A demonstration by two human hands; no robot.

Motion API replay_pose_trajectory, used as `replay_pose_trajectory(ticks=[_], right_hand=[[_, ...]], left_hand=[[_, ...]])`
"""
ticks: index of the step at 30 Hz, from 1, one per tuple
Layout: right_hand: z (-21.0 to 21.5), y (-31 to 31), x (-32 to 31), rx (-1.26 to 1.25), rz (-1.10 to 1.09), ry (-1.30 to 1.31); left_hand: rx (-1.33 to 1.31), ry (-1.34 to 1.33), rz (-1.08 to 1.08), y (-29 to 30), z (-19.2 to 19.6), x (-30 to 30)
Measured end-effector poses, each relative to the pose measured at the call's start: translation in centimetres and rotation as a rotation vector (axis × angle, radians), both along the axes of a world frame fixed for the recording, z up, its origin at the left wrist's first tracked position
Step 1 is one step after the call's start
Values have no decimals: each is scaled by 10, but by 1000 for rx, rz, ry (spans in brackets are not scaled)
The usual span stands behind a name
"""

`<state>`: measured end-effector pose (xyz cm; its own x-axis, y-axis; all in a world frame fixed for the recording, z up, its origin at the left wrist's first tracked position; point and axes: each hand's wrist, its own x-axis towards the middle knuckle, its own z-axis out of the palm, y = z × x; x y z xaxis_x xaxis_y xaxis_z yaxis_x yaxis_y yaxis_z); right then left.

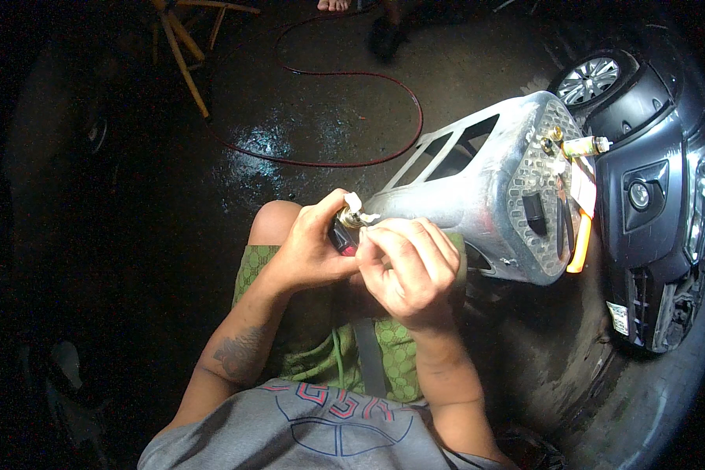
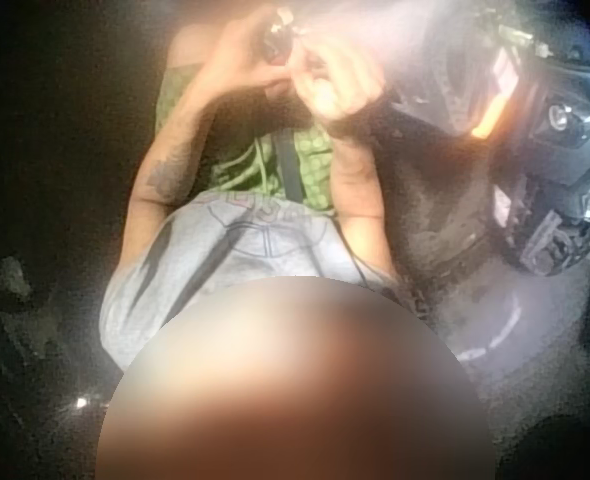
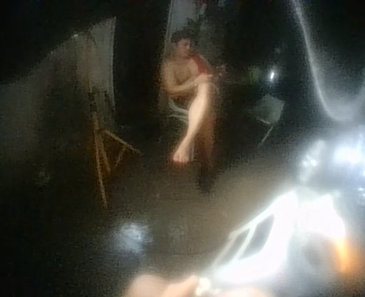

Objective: The person sits on the floor and assembles a small mechanical component by hand. They attach a small part to a cylindrical object, then insert a yellow cylindrical piece, and finally secure a small metal ring onto the assembly.

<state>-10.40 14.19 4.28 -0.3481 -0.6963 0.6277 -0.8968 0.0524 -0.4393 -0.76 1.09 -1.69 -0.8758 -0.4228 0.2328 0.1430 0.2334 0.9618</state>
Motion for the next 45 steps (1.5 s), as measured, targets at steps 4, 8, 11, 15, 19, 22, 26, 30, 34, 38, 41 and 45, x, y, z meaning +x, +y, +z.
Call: replay_pose_trajectory(ticks=[4, 8, 11, 15, 19, 22, 26, 30, 34, 38, 41, 45], right_hand=[[2, 6, -4, -76, -92, -118], [0, 9, -8, -29, -121, -357], [-1, 10, -10, -35, -29, -408], [-1, 11, -10, -27, 65, -520], [1, 10, -12, -71, -100, -533], [3, 9, -17, 42, -15, -495], [4, 16, -18, 60, 122, -571], [-1, 18, -17, 22, -47, -737], [-2, 17, -18, 66, 11, -669], [-4, 12, -15, 46, 13, -710], [-6, 7, -13, -7, 30, -653], [-5, 4, -10, -11, 35, -603]], left_hand=[[4, 18, -20, -3, 1, 1], [2, 10, -21, -3, 2, 2], [23, 6, -30, -4, 3, 2], [46, -11, -31, -4, 3, 2], [46, -26, -25, -4, 3, 2], [62, -42, -36, -4, 4, 3], [31, 5, -13, -5, 5, 3], [80, -36, -35, -4, 6, 3], [77, -39, -32, -4, 5, 4], [92, -24, -18, -3, 3, 4], [81, -6, -9, -2, 0, 3], [69, 1, -8, -2, -2, 3]])
